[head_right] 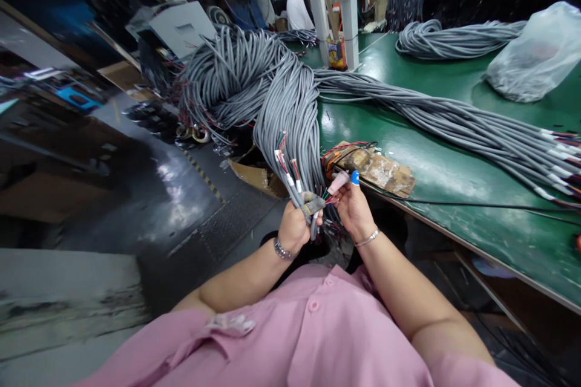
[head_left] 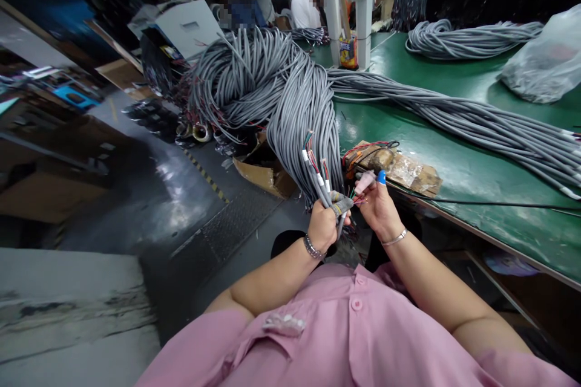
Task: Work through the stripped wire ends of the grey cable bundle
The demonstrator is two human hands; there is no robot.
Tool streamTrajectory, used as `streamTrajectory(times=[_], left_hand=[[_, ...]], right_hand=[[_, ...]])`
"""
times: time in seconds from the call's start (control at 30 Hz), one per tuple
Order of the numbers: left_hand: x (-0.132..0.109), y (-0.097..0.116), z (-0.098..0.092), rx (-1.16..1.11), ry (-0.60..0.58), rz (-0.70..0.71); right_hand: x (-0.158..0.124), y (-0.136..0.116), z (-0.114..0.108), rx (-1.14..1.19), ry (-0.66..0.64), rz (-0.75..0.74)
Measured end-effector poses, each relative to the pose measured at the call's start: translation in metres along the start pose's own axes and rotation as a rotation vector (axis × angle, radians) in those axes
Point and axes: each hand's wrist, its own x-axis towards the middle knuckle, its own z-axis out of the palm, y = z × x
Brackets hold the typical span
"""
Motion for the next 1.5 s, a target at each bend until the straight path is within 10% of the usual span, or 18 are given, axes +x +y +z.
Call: streamTrajectory(times=[0.33, 1.5], left_hand=[[-0.004, 0.0, -0.012, 0.093, -0.082, 0.037], [0.009, -0.001, 0.007, 0.024, 0.042, 0.022]], right_hand=[[-0.008, -0.013, -0.004, -0.161, -0.172, 0.082], [0.003, -0.004, -0.002, 0.008, -0.021, 0.058]])
